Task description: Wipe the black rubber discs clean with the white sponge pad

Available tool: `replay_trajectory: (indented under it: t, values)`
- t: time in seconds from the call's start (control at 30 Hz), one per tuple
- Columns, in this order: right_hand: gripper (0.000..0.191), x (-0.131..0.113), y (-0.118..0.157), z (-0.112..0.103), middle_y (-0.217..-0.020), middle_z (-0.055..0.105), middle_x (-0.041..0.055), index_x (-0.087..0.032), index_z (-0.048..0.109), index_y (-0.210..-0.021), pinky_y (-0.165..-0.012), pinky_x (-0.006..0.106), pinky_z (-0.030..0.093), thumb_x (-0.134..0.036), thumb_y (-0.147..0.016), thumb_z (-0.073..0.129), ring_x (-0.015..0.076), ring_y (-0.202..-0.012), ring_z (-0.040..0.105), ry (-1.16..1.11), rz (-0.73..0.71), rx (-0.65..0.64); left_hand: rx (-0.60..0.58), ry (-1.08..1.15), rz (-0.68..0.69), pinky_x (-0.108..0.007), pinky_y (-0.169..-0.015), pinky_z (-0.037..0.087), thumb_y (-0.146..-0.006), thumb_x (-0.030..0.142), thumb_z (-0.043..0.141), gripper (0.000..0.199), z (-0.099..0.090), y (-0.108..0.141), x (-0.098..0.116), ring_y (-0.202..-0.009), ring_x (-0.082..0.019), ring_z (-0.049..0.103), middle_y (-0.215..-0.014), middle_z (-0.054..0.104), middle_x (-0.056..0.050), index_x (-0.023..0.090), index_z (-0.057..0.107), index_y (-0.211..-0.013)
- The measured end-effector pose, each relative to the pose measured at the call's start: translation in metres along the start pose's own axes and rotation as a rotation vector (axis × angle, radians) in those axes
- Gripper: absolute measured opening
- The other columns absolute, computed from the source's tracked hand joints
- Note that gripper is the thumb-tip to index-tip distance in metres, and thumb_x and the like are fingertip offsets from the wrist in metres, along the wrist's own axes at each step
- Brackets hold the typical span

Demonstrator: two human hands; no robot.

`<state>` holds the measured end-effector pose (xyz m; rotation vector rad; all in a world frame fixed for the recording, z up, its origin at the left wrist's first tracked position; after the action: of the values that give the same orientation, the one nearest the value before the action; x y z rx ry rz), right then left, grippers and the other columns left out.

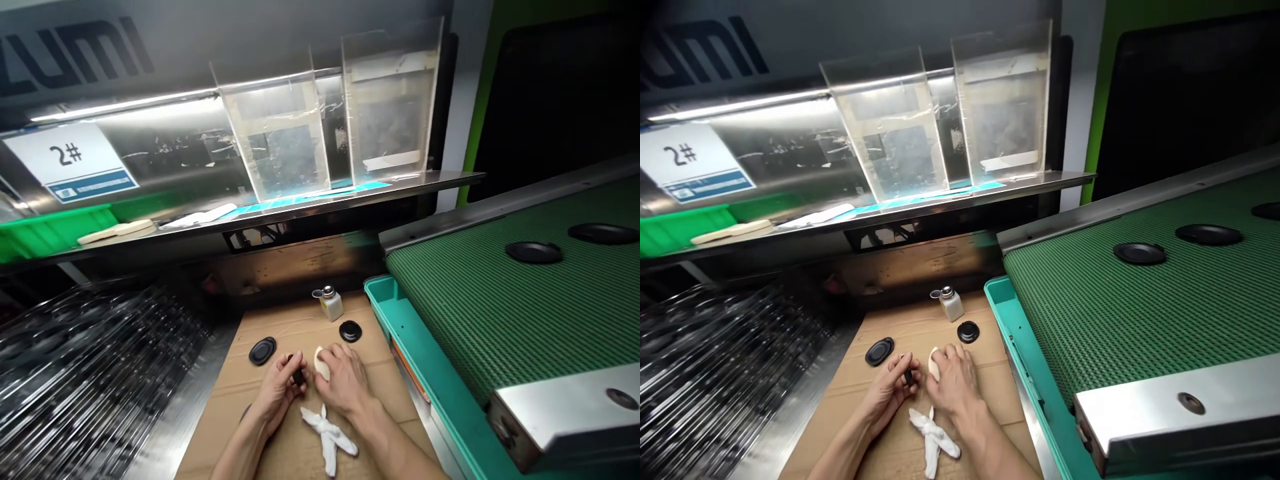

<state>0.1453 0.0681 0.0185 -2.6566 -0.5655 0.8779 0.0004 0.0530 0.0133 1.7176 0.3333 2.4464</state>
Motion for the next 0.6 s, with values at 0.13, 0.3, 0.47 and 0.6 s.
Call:
replay_trajectory:
  t: [0.13, 0.3, 0.47, 0.6]
  values:
    - [0.018, 0.014, -0.004, -0.008, -0.096, 0.060, 0.0051, -0.024, 0.061, -0.100, -0.082, 0.033, 0.036, -0.032, -0.085, 0.054, 0.0228, -0.095, 0.050, 0.080, 0.067, 0.059, 0.031, -0.152, 0.052, -0.018, -0.044, 0.041, -0.074, 0.040, 0.074, 0.032, -0.028, 0.000, 0.009, -0.055, -0.009, 0.057, -0.071, 0.061, 0.000, 0.016, 0.055, -0.084]
    - [0.020, 0.038, -0.008, -0.017, -0.094, 0.060, 0.0083, -0.023, 0.064, -0.098, -0.077, 0.036, 0.038, -0.033, -0.085, 0.053, 0.0258, -0.092, 0.051, 0.192, 0.197, 0.131, 0.196, -0.052, 0.125, -0.017, -0.045, 0.045, -0.073, 0.045, 0.074, 0.039, -0.057, -0.002, 0.025, -0.063, -0.011, 0.062, -0.083, 0.062, -0.001, 0.018, 0.057, -0.096]
    - [0.020, 0.026, -0.010, -0.020, -0.094, 0.063, 0.0053, -0.023, 0.064, -0.099, -0.081, 0.035, 0.042, -0.034, -0.083, 0.058, 0.0232, -0.093, 0.055, -0.016, 0.114, 0.226, 0.102, 0.207, 0.046, -0.021, -0.060, 0.055, -0.083, 0.034, 0.066, 0.026, -0.041, -0.006, 0.006, -0.078, -0.015, 0.068, -0.097, 0.066, -0.008, 0.016, 0.058, -0.100]
    - [0.023, -0.005, -0.006, -0.020, -0.100, 0.065, 0.0049, -0.022, 0.064, -0.102, -0.085, 0.032, 0.046, -0.037, -0.084, 0.060, 0.0200, -0.095, 0.058, -0.272, -0.003, 0.218, -0.016, 0.383, -0.043, -0.033, -0.084, 0.056, -0.088, 0.017, 0.056, 0.016, -0.026, -0.003, -0.008, -0.098, -0.022, 0.067, -0.112, 0.065, -0.015, 0.012, 0.058, -0.103]
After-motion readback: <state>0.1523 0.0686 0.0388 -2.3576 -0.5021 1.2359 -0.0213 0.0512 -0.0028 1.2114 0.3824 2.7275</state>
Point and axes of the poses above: each hand's wrist, its own y-axis away from the middle knuckle, its own z-axis out of the palm, x = y × z, the point moved 6 cm from there along -y, towards the middle knuckle
